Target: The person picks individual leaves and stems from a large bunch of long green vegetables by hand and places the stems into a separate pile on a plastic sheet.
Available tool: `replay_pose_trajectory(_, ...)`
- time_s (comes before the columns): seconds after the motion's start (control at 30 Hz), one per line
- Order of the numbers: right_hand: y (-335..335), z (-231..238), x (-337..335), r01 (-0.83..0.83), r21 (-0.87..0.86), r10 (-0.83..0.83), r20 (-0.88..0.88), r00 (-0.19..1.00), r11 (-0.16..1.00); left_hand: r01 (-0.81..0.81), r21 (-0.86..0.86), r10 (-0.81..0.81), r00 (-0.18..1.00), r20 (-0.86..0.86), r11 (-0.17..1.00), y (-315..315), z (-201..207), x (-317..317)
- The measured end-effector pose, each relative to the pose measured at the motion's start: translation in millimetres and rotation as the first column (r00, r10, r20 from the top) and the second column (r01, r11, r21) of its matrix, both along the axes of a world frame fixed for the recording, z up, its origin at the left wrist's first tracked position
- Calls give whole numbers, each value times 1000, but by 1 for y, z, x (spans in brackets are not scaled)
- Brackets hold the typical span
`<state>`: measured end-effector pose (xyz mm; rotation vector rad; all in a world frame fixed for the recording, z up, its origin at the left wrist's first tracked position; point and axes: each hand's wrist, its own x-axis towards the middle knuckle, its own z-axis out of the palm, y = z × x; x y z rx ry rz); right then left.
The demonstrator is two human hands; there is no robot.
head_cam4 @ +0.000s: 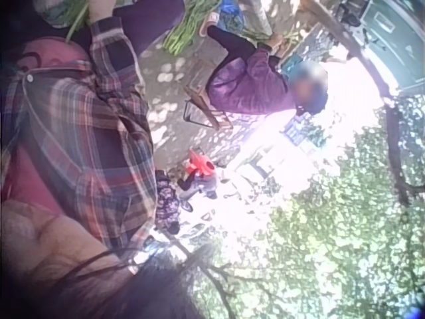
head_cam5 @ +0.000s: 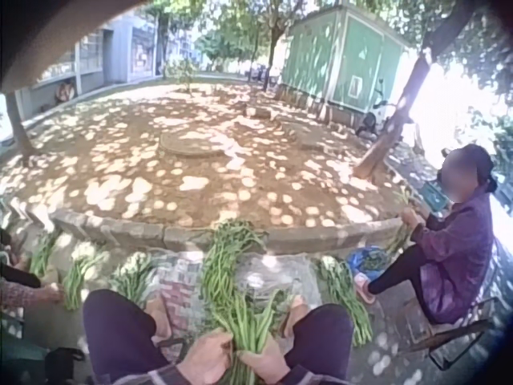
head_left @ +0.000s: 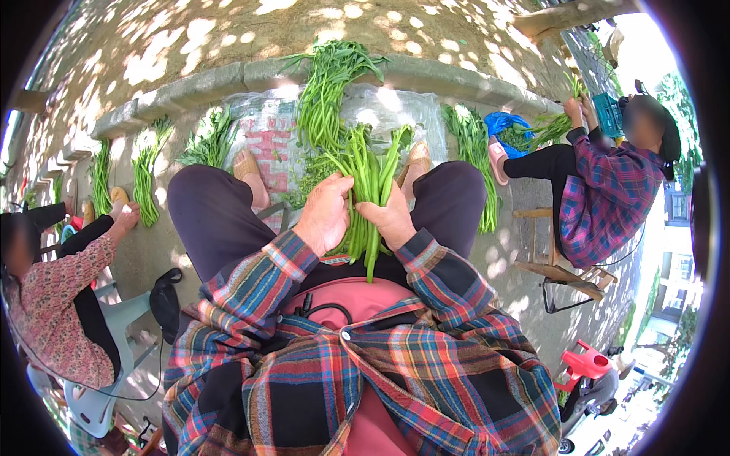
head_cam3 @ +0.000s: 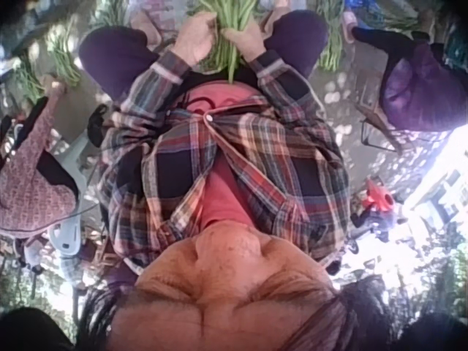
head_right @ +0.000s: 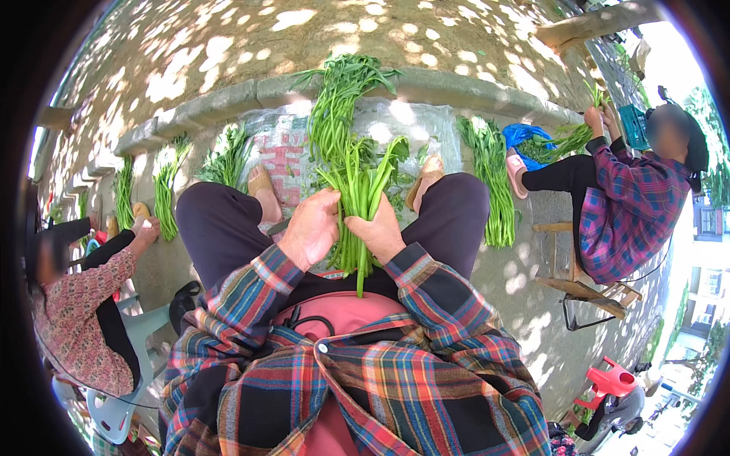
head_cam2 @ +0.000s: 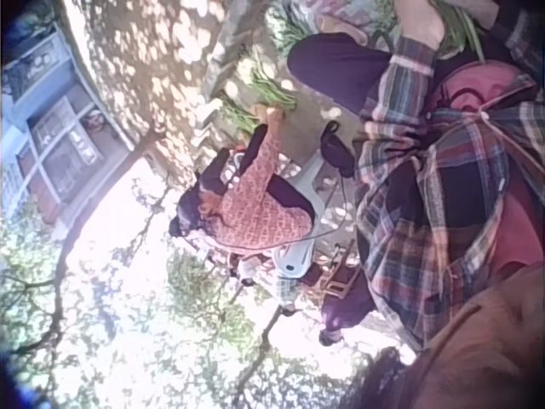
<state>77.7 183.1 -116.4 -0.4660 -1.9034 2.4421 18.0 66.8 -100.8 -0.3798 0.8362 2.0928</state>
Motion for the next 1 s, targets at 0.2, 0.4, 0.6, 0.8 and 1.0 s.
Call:
replay_pose_trajectory(0.2,9,-5,-6,-108,105,120,-124,985,989,-67,251,68,998,4,966,1,-22,-4)
replay_pose_trajectory(0.4,11,16,-7,-130,5,130,-96,987,992,-95,101,109,983,-150,990,19,17,7)
replay_pose_trajectory(0.6,15,15,-6,-49,-129,39,-75,996,990,136,256,-89,978,-187,957,9,26,-5)
replay_pose_trajectory(0.8,19,14,-1,158,-237,-171,-36,985,958,192,-434,-426,722,-545,880,-20,30,-2)
replay_pose_trajectory(1.0,20,12,0,199,-190,-208,-28,978,961,190,-508,-512,587,-627,840,-17,14,14)
